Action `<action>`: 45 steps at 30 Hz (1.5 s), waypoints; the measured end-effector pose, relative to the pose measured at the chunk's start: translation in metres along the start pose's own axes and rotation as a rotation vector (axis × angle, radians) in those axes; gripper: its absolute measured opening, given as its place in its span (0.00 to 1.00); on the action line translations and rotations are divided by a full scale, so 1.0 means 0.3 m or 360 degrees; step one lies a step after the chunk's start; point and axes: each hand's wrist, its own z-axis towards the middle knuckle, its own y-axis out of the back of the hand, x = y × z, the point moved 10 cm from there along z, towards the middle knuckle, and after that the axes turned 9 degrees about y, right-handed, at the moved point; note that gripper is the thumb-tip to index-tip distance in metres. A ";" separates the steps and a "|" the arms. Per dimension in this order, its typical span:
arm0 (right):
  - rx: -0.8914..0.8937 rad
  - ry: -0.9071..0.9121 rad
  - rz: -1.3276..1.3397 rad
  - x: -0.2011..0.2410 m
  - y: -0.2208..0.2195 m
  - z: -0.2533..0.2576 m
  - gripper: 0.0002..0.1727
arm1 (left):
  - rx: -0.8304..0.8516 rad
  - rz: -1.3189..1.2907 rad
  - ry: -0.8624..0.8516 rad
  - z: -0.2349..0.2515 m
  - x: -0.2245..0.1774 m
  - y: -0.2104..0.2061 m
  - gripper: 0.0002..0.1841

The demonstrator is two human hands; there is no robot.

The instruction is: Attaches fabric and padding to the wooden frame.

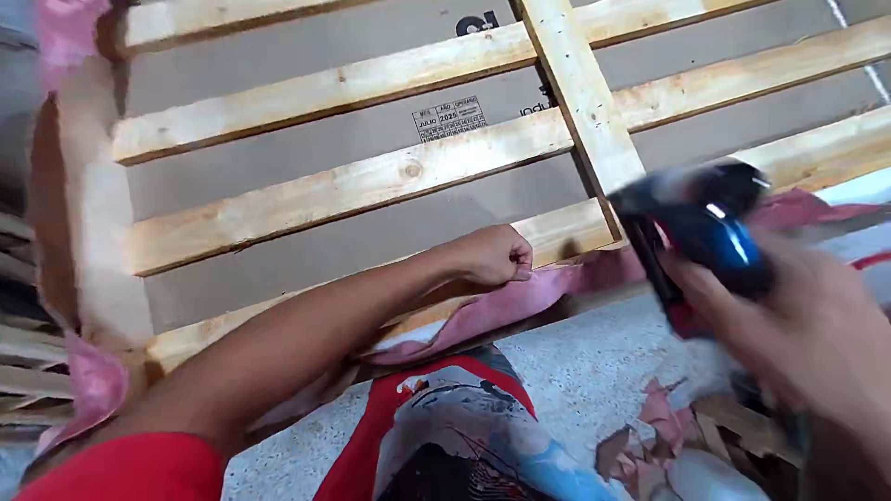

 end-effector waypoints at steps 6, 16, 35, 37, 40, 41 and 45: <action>-0.0082 -0.0406 0.0627 0.180 -0.225 -0.359 0.16 | 0.0254 -0.0047 -0.0184 0.017 -0.010 0.001 0.08; -0.0190 -0.0527 0.0295 0.253 -0.301 -0.352 0.19 | 0.0197 -0.0102 -0.0248 0.061 0.024 0.003 0.15; -0.0241 -0.0525 0.0432 0.237 -0.240 -0.454 0.17 | -0.0252 0.0175 -0.0335 -0.038 -0.152 0.022 0.22; -0.0291 -0.0594 0.0423 0.155 -0.205 -0.481 0.17 | -0.0546 0.0523 -0.0359 -0.056 -0.219 -0.005 0.15; -0.0301 -0.0565 0.0405 0.044 -0.182 -0.482 0.18 | -0.0823 0.0565 -0.0289 -0.043 -0.242 -0.009 0.04; -0.0294 -0.0526 0.0427 0.016 -0.183 -0.473 0.19 | -0.0799 0.0431 -0.0144 -0.022 -0.214 0.000 0.03; -0.0263 -0.0334 0.0470 -0.034 -0.208 -0.400 0.20 | -0.0558 -0.0061 0.0291 0.071 -0.094 0.016 0.07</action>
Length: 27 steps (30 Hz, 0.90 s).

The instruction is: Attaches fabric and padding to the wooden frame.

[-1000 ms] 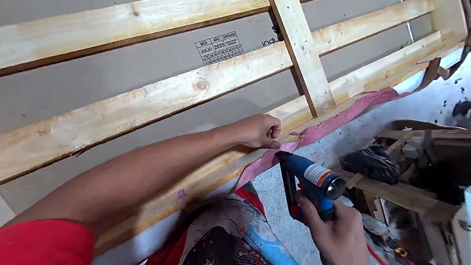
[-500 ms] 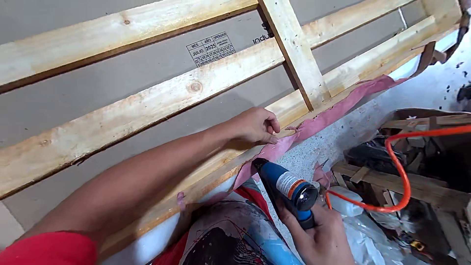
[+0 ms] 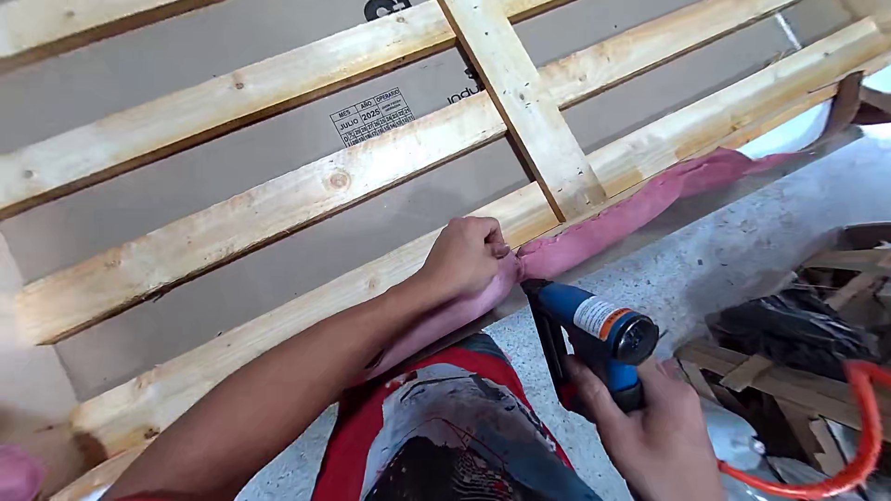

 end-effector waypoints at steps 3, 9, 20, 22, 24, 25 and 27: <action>0.0033 0.0102 0.0028 0.016 -0.025 0.043 0.19 | 0.0046 0.0008 -0.0049 0.029 0.013 -0.008 0.09; -0.0003 0.0104 -0.0093 0.081 -0.051 0.083 0.17 | 0.0187 0.0068 -0.0295 0.056 -0.002 -0.014 0.05; 0.0108 -0.0045 -0.0053 0.199 -0.102 0.042 0.19 | 0.0269 -0.0101 -0.0492 0.071 0.017 0.018 0.09; 0.0039 0.0053 -0.0158 0.226 -0.045 0.070 0.20 | 0.0125 -0.0103 -0.0387 -0.005 0.044 0.129 0.09; -0.0020 0.0304 -0.0339 0.271 -0.004 0.122 0.21 | -0.0010 0.0034 -0.0303 -0.160 0.084 0.256 0.09; 0.0000 0.0470 -0.0408 0.296 -0.002 0.156 0.25 | -0.0055 0.0137 -0.0290 -0.261 0.111 0.298 0.09; 0.0146 0.0786 -0.0530 0.335 -0.047 0.257 0.32 | -0.0096 0.0375 -0.0240 -0.473 0.178 0.322 0.11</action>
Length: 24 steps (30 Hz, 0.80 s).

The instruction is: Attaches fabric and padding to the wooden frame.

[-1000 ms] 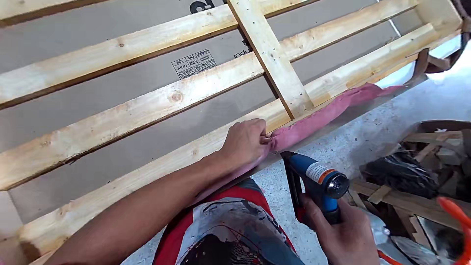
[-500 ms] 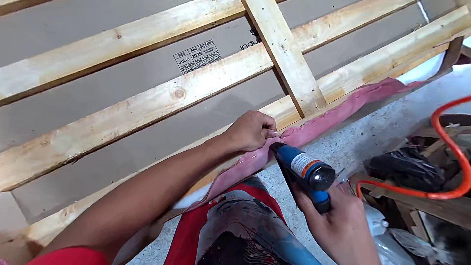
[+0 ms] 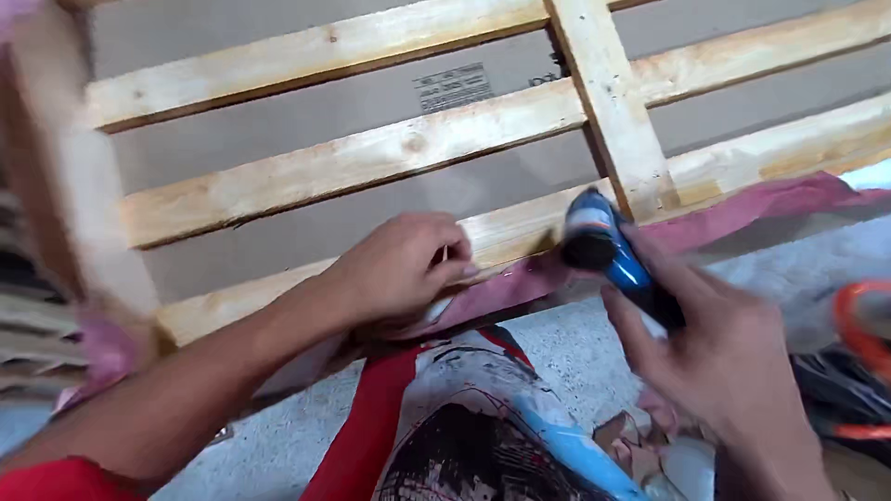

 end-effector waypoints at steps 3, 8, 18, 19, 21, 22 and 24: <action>0.0271 0.0330 -0.0060 -0.057 -0.140 0.190 0.33 | -0.0134 0.0233 0.0190 -0.264 0.049 -0.079 0.18; 0.0244 0.0572 -0.0051 -0.111 -0.289 0.381 0.25 | -0.0801 0.0278 0.0479 -0.398 0.093 -0.182 0.18; 0.0556 0.1764 0.1198 0.403 -0.466 0.200 0.04 | -0.1689 0.0463 0.0202 -0.386 0.009 -0.258 0.09; 0.0486 0.1715 0.1183 0.399 -0.465 0.197 0.02 | -0.1764 0.0466 0.0155 -0.385 0.012 -0.256 0.09; 0.0310 0.1584 0.1048 0.387 -0.458 0.182 0.02 | -0.1893 0.0419 0.0150 -0.377 0.019 -0.248 0.08; 0.0203 0.1476 0.0957 0.379 -0.456 0.184 0.01 | -0.1946 0.0415 0.0196 -0.368 0.023 -0.241 0.08; 0.0067 0.1173 0.0819 0.357 -0.470 0.213 0.04 | -0.1997 0.0469 0.0369 -0.343 0.018 -0.232 0.08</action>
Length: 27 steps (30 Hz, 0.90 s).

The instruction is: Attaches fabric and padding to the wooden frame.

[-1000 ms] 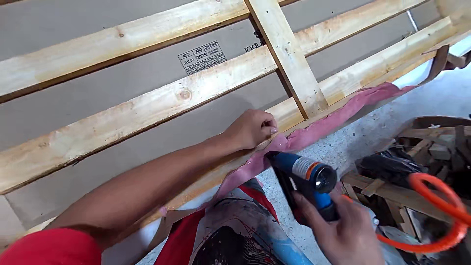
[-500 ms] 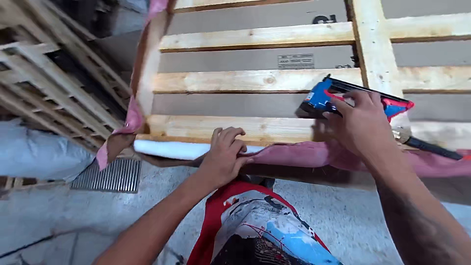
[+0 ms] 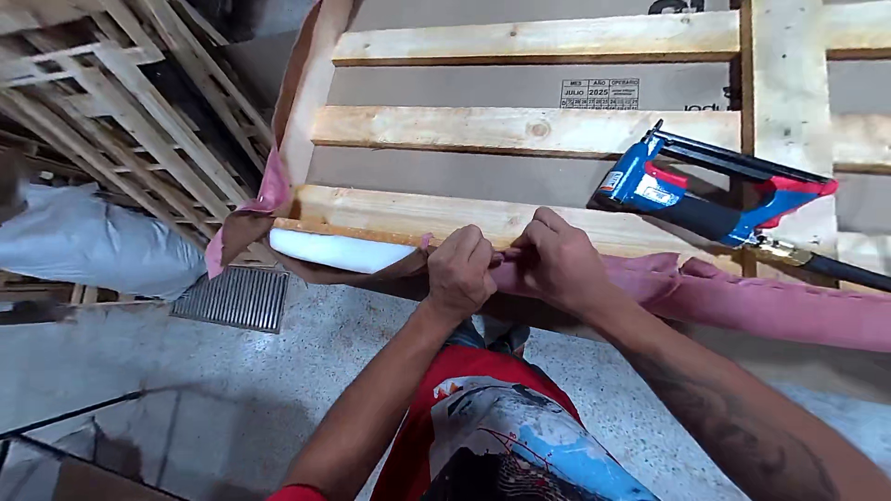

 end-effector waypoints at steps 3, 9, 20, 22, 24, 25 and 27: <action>-0.0136 -0.0353 0.0013 -0.090 0.039 0.026 0.06 | 0.0202 0.0233 0.0232 0.041 -0.012 -0.033 0.06; 0.0151 -0.0816 -0.0663 -0.271 0.365 -0.099 0.37 | 0.1213 0.0400 0.0768 0.109 0.061 -0.118 0.07; 0.0718 -0.1177 -0.0703 -0.348 0.497 -0.101 0.33 | 0.2024 0.0110 0.0521 0.142 0.135 -0.233 0.10; 0.0452 -0.1255 -0.0859 -0.091 0.566 -0.118 0.30 | 0.2089 -0.0041 0.0521 0.144 0.142 -0.232 0.09; 0.0132 -0.1457 -0.0814 0.160 0.525 -0.213 0.24 | 0.2194 -0.0119 0.0456 0.141 0.151 -0.266 0.09; -0.0023 -0.1548 -0.0692 0.255 0.461 -0.269 0.23 | 0.2266 -0.0134 0.0440 0.134 0.159 -0.289 0.09; -0.0329 -0.1648 -0.0351 0.371 0.293 -0.343 0.23 | 0.2304 -0.0228 0.0446 0.123 0.164 -0.306 0.09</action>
